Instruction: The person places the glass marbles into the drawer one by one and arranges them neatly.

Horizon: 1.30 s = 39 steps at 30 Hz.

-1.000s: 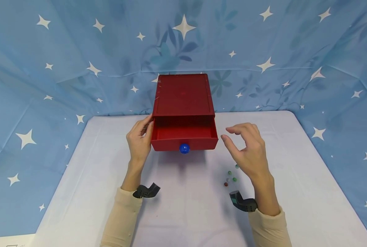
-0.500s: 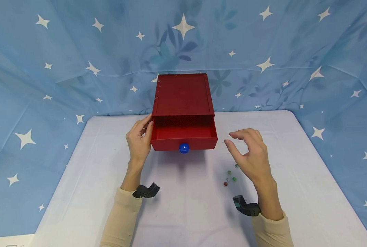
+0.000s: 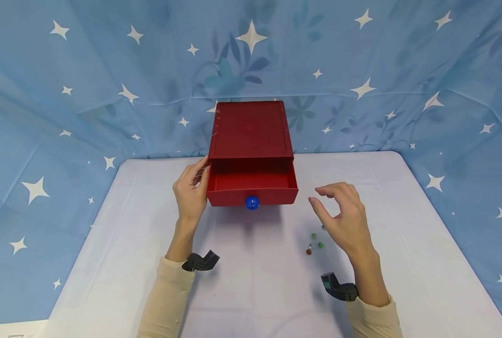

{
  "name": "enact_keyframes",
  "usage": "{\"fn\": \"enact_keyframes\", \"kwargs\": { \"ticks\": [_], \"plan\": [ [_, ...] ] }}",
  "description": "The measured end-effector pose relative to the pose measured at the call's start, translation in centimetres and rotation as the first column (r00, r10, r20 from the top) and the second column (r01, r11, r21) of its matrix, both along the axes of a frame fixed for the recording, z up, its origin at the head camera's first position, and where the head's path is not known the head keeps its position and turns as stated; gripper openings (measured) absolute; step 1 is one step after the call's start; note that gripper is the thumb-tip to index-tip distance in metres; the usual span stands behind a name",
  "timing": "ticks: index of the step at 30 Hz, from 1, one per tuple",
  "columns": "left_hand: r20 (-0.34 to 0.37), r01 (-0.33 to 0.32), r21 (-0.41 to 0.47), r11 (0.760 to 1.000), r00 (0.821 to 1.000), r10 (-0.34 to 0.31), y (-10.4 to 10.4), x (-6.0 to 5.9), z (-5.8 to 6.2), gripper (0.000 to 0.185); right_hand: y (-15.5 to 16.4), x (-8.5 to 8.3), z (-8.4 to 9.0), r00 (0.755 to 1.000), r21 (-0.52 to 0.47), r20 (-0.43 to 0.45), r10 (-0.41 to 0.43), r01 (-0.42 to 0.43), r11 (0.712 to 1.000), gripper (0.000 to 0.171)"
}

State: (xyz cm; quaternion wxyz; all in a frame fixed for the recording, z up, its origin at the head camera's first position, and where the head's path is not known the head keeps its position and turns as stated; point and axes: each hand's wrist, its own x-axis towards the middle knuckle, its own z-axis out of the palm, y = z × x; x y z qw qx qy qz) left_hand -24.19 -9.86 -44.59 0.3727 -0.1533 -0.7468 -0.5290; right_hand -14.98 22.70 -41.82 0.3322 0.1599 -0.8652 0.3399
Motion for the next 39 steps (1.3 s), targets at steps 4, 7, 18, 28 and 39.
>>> {"fn": "enact_keyframes", "kwargs": {
  "ticks": [4,7,18,28,39],
  "plan": [
    [0.001,0.006,-0.004,1.000,1.000,-0.006,0.0,0.0,0.0,0.030,0.1,0.2,-0.6,0.999,0.017,0.024,-0.024,0.024,1.000,0.032],
    [0.005,0.007,-0.003,1.000,1.000,-0.007,0.0,0.0,0.0,0.030,0.3,0.2,-1.1,0.999,0.022,0.034,-0.025,0.024,0.999,0.032],
    [-0.014,0.007,0.008,1.000,1.000,-0.007,-0.1,-0.1,-0.1,0.029,0.9,0.3,-2.9,0.996,0.038,0.081,-0.026,0.022,0.999,0.032],
    [0.001,0.013,0.005,1.000,1.000,-0.013,-0.1,-0.1,0.0,0.029,0.9,0.9,-4.3,0.985,0.075,0.152,-0.087,0.076,0.994,0.032],
    [0.007,0.020,0.016,1.000,1.000,-0.020,-0.1,-0.1,0.0,0.029,1.0,1.4,-5.8,0.979,0.092,0.184,-0.082,0.065,0.994,0.031]
  ]
}}
